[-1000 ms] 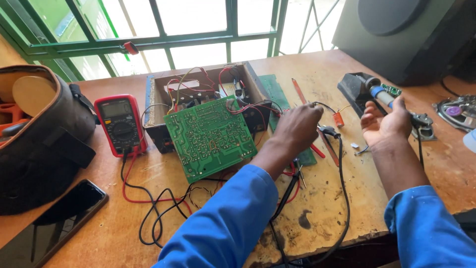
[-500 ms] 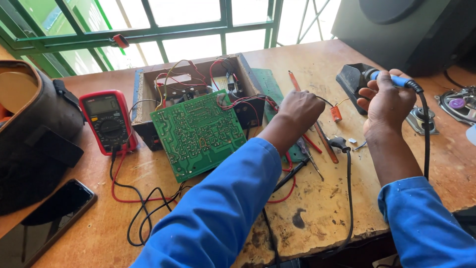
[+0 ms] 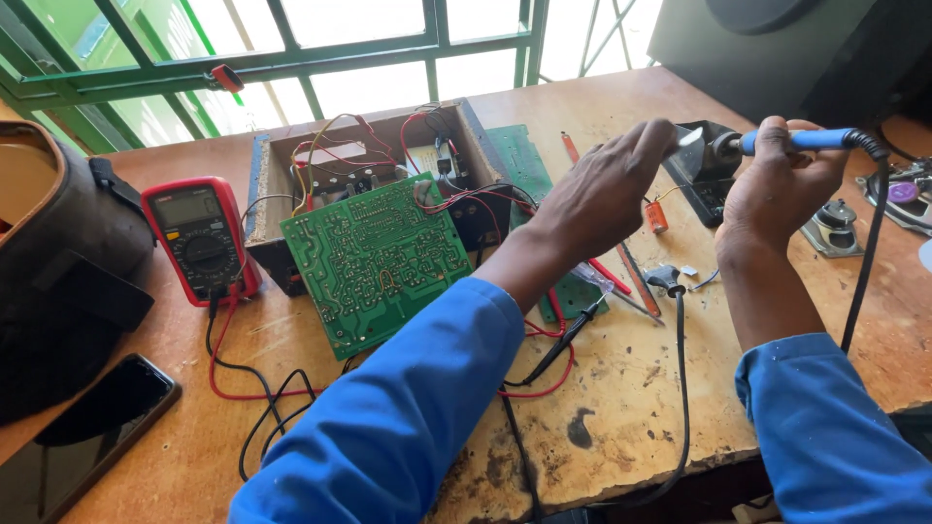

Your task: The person tests a circuit board with multimeter probes, uses a soldering iron and tweezers to work on components, and turns over a second circuit board to check the underside.

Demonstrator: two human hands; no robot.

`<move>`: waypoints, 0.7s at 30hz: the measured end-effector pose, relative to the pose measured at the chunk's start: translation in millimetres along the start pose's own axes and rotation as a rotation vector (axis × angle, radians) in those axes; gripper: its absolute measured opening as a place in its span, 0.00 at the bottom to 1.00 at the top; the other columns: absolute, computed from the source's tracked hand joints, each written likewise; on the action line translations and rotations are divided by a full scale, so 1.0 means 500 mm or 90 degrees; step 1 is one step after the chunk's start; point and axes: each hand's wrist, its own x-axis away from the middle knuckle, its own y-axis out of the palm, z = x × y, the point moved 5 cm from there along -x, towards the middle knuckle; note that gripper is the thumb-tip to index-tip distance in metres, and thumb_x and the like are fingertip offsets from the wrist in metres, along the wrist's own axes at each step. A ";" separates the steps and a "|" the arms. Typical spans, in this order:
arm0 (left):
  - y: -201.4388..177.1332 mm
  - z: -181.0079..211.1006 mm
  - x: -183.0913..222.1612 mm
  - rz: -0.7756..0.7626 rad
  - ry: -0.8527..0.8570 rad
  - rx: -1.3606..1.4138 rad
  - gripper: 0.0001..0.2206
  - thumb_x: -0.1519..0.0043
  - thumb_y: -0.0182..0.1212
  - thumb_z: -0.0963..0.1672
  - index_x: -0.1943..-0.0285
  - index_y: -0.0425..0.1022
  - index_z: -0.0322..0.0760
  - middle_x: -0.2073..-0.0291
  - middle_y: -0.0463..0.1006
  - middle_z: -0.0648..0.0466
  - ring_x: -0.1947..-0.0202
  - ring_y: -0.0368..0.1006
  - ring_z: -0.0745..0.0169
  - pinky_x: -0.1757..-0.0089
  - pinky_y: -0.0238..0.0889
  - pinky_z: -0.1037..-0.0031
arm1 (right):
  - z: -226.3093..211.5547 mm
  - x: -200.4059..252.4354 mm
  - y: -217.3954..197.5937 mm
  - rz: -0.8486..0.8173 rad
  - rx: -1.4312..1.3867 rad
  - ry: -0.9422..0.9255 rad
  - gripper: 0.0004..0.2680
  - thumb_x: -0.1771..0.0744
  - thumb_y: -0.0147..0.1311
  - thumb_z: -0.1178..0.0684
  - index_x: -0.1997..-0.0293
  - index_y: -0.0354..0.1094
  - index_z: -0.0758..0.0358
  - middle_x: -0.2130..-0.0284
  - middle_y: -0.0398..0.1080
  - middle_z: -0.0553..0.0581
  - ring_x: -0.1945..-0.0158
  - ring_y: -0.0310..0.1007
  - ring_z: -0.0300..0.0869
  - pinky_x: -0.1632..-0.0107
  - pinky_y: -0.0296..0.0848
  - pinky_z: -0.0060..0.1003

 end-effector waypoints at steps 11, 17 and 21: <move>0.013 0.181 0.109 -0.268 -0.468 -0.088 0.22 0.47 0.54 0.58 0.64 0.71 0.38 0.76 0.75 0.50 0.75 0.72 0.50 0.74 0.63 0.61 | -0.053 0.003 0.008 -0.035 0.038 -0.197 0.04 0.29 0.53 0.60 0.58 0.60 0.63 0.69 0.70 0.59 0.69 0.72 0.43 0.64 0.79 0.39; -0.014 0.207 0.130 -0.373 -0.610 0.064 0.11 0.45 0.48 0.45 0.63 0.72 0.32 0.67 0.77 0.40 0.64 0.74 0.35 0.63 0.69 0.52 | -0.097 0.006 0.009 -0.073 0.080 -0.305 0.03 0.27 0.51 0.63 0.56 0.60 0.67 0.67 0.69 0.62 0.67 0.73 0.46 0.60 0.79 0.40; -0.044 0.184 0.084 -0.219 -0.580 0.126 0.17 0.35 0.46 0.48 0.72 0.68 0.32 0.77 0.73 0.42 0.77 0.71 0.45 0.74 0.64 0.56 | -0.096 -0.005 -0.007 -0.044 0.112 -0.326 0.04 0.27 0.54 0.61 0.56 0.62 0.67 0.66 0.72 0.62 0.68 0.74 0.46 0.63 0.80 0.40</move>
